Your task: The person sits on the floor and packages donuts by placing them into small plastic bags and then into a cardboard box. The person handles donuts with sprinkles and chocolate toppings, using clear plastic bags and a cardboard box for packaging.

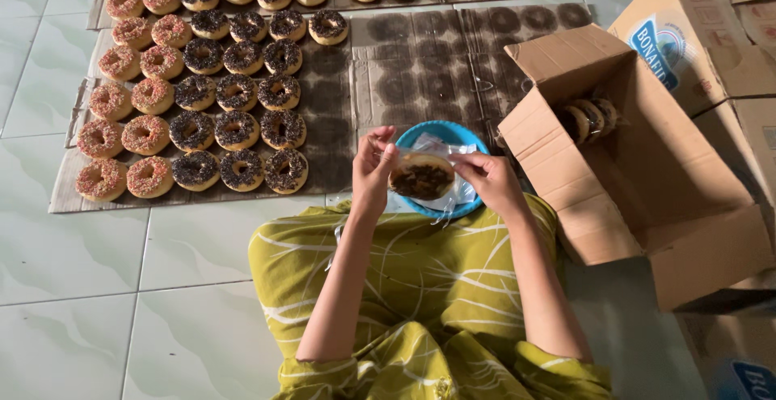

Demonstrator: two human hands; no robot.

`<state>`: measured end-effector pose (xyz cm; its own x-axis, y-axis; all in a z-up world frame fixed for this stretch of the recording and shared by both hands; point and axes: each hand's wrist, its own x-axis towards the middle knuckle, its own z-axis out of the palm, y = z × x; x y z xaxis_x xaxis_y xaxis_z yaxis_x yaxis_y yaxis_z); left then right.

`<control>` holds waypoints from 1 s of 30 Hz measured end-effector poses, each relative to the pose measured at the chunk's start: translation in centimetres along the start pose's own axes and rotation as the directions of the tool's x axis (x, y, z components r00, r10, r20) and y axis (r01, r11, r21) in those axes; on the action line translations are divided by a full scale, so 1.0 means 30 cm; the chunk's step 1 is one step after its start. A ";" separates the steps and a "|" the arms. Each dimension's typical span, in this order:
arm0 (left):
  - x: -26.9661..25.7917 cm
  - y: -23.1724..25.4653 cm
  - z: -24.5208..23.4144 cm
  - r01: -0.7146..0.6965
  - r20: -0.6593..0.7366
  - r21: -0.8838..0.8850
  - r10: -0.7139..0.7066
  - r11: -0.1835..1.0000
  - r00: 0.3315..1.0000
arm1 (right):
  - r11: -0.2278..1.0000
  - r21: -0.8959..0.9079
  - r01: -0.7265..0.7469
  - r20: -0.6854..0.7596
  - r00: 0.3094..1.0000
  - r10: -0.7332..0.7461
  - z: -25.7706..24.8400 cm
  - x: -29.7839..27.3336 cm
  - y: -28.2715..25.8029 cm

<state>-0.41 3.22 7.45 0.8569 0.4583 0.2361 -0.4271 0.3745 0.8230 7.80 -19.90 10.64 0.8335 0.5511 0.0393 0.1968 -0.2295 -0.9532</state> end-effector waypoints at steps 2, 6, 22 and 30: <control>-0.015 -0.024 -0.018 0.060 0.030 -0.065 -0.058 0.996 0.998 | 0.967 -0.195 0.162 -0.100 0.978 -0.184 -0.005 -0.009 -0.005; -0.052 -0.092 -0.061 0.099 -0.084 -0.010 -0.099 0.995 0.992 | 0.897 0.205 0.392 -0.226 0.910 -0.347 0.003 -0.017 -0.033; -0.120 -0.141 0.084 0.233 -0.086 0.111 -0.224 0.966 0.971 | 0.971 0.171 0.166 -0.562 0.826 -0.042 0.100 0.025 0.106; -0.056 -0.271 -0.056 0.109 -0.445 -0.020 -0.106 0.994 0.889 | 0.632 0.767 0.113 -0.254 0.958 0.137 0.200 -0.031 0.208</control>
<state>1.14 0.76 -0.50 0.6791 0.7262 -0.1072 -0.3373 0.4384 0.8331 5.15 -17.03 2.85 0.9560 0.2929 -0.0165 -0.1774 0.5326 -0.8276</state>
